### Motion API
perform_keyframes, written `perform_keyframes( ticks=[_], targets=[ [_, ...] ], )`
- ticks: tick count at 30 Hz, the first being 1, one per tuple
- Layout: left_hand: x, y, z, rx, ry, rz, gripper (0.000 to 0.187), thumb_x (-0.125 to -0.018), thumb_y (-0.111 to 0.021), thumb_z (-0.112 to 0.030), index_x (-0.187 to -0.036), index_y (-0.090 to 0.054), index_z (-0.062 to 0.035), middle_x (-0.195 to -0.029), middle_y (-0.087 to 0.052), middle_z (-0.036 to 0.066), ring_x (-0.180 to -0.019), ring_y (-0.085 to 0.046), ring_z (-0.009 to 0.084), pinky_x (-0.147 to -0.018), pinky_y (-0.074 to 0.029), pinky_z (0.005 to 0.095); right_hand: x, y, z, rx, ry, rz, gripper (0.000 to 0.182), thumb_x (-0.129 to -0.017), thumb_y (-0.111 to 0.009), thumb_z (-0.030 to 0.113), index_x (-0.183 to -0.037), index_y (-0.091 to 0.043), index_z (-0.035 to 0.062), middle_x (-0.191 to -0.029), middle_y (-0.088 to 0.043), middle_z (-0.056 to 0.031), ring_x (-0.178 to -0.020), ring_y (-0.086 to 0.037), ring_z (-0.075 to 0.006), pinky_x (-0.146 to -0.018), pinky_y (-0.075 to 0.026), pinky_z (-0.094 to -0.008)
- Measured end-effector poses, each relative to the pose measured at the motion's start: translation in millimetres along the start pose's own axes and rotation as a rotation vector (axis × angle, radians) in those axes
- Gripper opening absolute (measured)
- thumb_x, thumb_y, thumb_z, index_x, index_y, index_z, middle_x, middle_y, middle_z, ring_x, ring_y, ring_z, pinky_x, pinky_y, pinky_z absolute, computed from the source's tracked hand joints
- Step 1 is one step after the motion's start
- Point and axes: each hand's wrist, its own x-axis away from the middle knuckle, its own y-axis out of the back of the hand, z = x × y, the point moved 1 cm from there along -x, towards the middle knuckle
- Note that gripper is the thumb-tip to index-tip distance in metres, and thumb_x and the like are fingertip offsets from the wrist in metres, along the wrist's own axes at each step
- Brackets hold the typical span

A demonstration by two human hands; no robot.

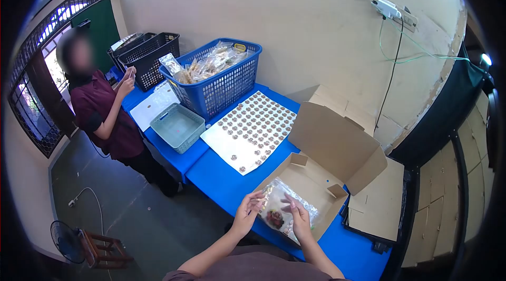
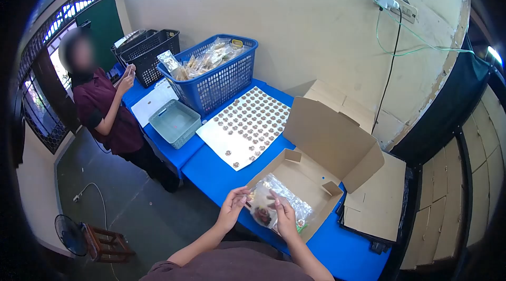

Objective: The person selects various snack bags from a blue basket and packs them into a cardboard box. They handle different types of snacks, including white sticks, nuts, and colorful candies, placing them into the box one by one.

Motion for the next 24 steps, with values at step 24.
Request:
perform_keyframes(
  ticks=[24],
  targets=[
    [-28, 19, -29, -0.121, 0.019, 0.287, 0.032, -0.099, -0.049, -0.023, -0.117, -0.061, 0.0013, -0.111, -0.065, 0.011, -0.1, -0.061, 0.0169, -0.091, -0.046, 0.0305, -25, -31, 14, -0.017, 0.178, 0.018, 0.019, -0.092, -0.06, 0.014, -0.105, -0.068, 0.003, -0.112, -0.062, -0.0088, -0.108, -0.057, -0.0203, -0.095, -0.042, -0.0336]
  ],
)
